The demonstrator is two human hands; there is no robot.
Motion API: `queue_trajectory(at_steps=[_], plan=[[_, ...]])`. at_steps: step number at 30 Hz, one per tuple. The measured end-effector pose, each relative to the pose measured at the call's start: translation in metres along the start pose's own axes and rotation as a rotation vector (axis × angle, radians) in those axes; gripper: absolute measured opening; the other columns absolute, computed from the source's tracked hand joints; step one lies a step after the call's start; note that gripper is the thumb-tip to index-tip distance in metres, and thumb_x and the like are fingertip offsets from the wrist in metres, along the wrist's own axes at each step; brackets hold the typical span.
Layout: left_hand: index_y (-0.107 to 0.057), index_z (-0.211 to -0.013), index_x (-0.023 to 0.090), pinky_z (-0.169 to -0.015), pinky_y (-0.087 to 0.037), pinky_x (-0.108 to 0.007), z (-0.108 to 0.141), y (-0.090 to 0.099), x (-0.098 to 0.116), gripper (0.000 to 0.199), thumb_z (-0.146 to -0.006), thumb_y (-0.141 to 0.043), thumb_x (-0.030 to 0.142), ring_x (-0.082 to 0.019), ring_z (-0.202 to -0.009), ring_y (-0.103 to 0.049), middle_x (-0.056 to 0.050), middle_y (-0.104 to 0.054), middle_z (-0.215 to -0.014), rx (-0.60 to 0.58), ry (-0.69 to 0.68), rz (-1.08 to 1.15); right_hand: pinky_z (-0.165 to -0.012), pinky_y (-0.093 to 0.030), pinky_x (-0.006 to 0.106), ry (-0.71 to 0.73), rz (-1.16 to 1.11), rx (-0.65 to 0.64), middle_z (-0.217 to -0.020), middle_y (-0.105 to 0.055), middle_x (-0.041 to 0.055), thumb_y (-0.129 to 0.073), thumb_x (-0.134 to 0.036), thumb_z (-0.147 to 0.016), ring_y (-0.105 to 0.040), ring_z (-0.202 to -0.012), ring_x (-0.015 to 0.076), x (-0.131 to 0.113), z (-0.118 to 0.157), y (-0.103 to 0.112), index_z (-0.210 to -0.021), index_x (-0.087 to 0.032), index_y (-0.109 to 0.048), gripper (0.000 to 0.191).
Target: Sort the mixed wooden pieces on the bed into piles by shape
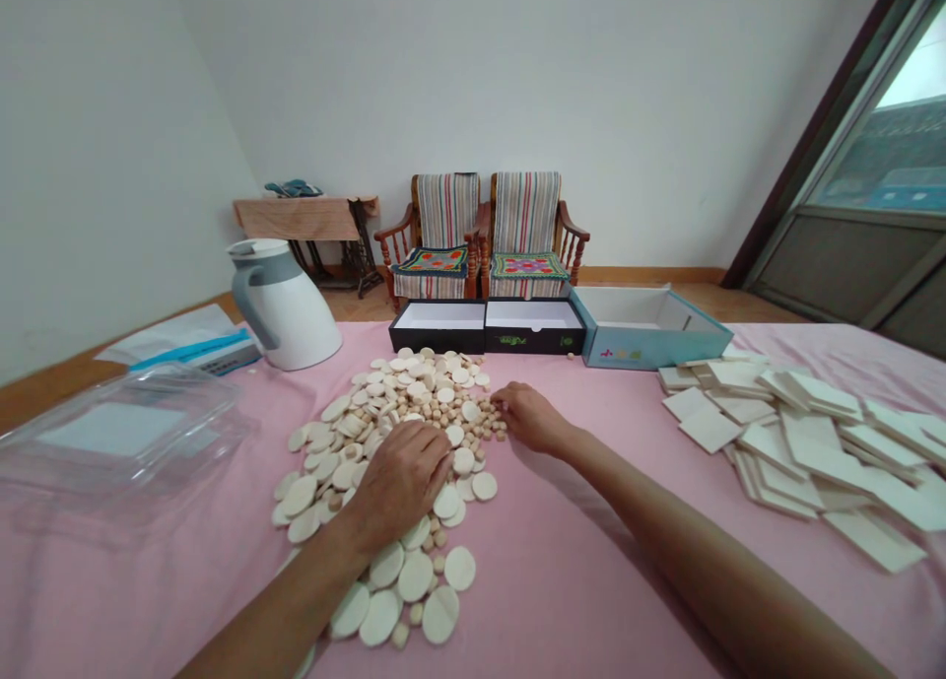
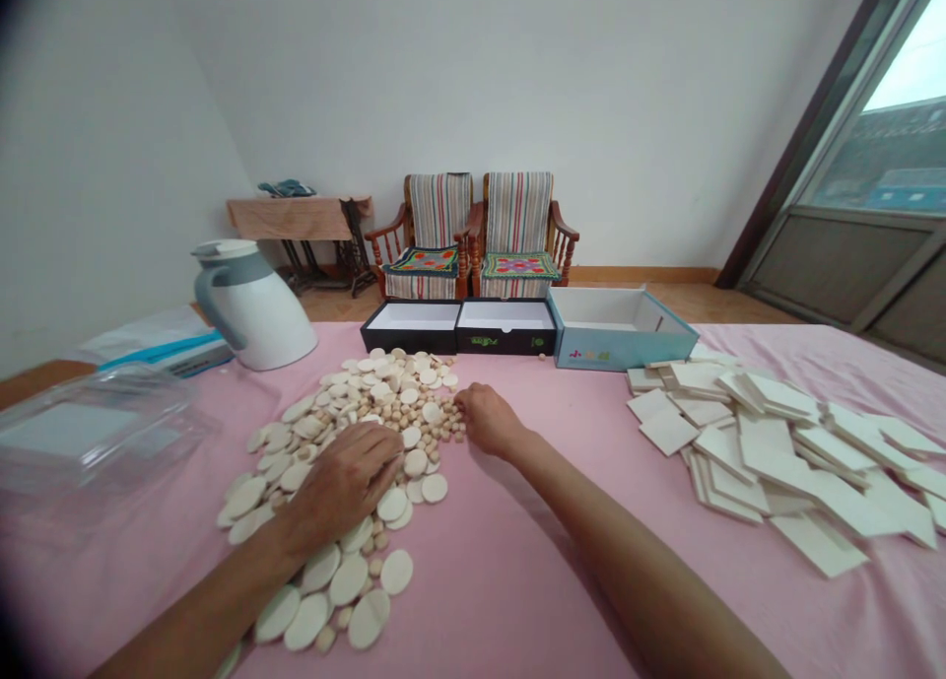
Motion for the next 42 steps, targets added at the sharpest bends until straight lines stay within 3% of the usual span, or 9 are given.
queue_trajectory(at_steps=[7,13,15,19,22,31,35,38,42], plan=[[-0.060,-0.086,0.016,-0.085,-0.047,-0.040,0.000,0.000,0.000,0.014,-0.090,-0.047,0.015,-0.021,-0.086,-0.057,-0.007,-0.062,-0.084,-0.019,-0.008,0.008,-0.070,-0.039,0.022,-0.156,0.011,0.096,-0.086,-0.063,0.0070,-0.049,-0.004,-0.076,-0.055,-0.078,0.0140,0.024,-0.007,0.003,-0.084,-0.013,-0.064,0.019],[-0.060,-0.087,0.016,-0.091,-0.044,-0.043,0.001,-0.002,-0.001,0.014,-0.091,-0.047,0.016,-0.021,-0.087,-0.056,-0.006,-0.062,-0.085,-0.050,-0.008,0.006,-0.074,-0.043,0.025,-0.328,-0.031,0.417,-0.103,-0.062,0.0130,-0.047,-0.001,-0.078,-0.059,-0.078,0.0140,0.066,0.001,0.026,-0.103,-0.010,-0.063,0.031],[-0.061,-0.088,0.016,-0.093,-0.043,-0.044,0.001,-0.002,-0.001,0.015,-0.091,-0.046,0.016,-0.021,-0.088,-0.056,-0.006,-0.063,-0.086,-0.049,-0.010,0.003,-0.074,-0.044,0.025,-0.262,-0.079,0.423,-0.099,-0.064,0.0109,-0.047,0.000,-0.077,-0.059,-0.077,0.0138,0.062,0.000,0.025,-0.098,-0.011,-0.064,0.029],[-0.061,-0.088,0.016,-0.095,-0.042,-0.045,0.001,-0.003,-0.001,0.016,-0.092,-0.045,0.017,-0.021,-0.089,-0.057,-0.006,-0.063,-0.087,-0.045,-0.005,0.000,-0.065,-0.043,0.023,-0.089,-0.227,0.226,-0.081,-0.064,0.0035,-0.055,-0.008,-0.075,-0.057,-0.068,0.0124,0.029,-0.003,0.007,-0.084,-0.015,-0.062,0.014],[-0.061,-0.089,0.017,-0.095,-0.042,-0.045,0.001,-0.003,-0.001,0.016,-0.091,-0.046,0.016,-0.021,-0.088,-0.057,-0.006,-0.064,-0.086,-0.036,-0.004,-0.005,-0.061,-0.041,0.021,-0.063,-0.312,0.153,-0.082,-0.062,0.0021,-0.056,-0.007,-0.073,-0.055,-0.065,0.0103,0.008,-0.002,-0.008,-0.087,-0.016,-0.059,0.017],[-0.061,-0.091,0.017,-0.098,-0.040,-0.045,0.002,-0.006,-0.004,0.014,-0.092,-0.046,0.017,-0.021,-0.091,-0.058,-0.005,-0.065,-0.091,-0.037,-0.004,0.019,-0.062,-0.037,0.022,-0.079,-0.280,0.223,-0.075,-0.056,0.0005,-0.052,-0.006,-0.071,-0.049,-0.067,0.0115,0.013,-0.001,-0.014,-0.078,-0.018,-0.054,0.014],[-0.061,-0.092,0.016,-0.097,-0.042,-0.046,0.002,-0.006,-0.004,0.015,-0.091,-0.047,0.017,-0.021,-0.092,-0.058,-0.006,-0.065,-0.091,-0.037,0.004,0.023,-0.066,-0.040,0.026,-0.200,-0.150,0.399,-0.079,-0.055,0.0035,-0.049,-0.005,-0.072,-0.050,-0.069,0.0146,0.034,0.000,-0.002,-0.080,-0.017,-0.054,0.015],[-0.061,-0.092,0.016,-0.094,-0.044,-0.046,0.002,-0.006,-0.004,0.013,-0.090,-0.048,0.017,-0.022,-0.093,-0.058,-0.007,-0.065,-0.092,-0.034,0.003,0.022,-0.071,-0.043,0.030,-0.256,-0.107,0.527,-0.096,-0.056,0.0108,-0.043,-0.007,-0.079,-0.053,-0.075,0.0169,0.045,0.002,0.005,-0.096,-0.014,-0.056,0.022],[-0.062,-0.092,0.016,-0.093,-0.044,-0.045,0.002,-0.008,-0.005,0.013,-0.090,-0.048,0.017,-0.022,-0.094,-0.058,-0.007,-0.066,-0.093,-0.029,0.009,0.035,-0.079,-0.045,0.031,-0.122,-0.130,0.477,-0.102,-0.056,0.0117,-0.042,-0.009,-0.082,-0.055,-0.082,0.0180,0.037,0.002,-0.001,-0.102,-0.015,-0.057,0.025]])
Point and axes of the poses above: each hand's wrist, its own z-axis away from the middle knuckle, its own y-axis out of the back of the hand, x = y × z, the point moved 3 cm from there along -z, towards the middle knuckle
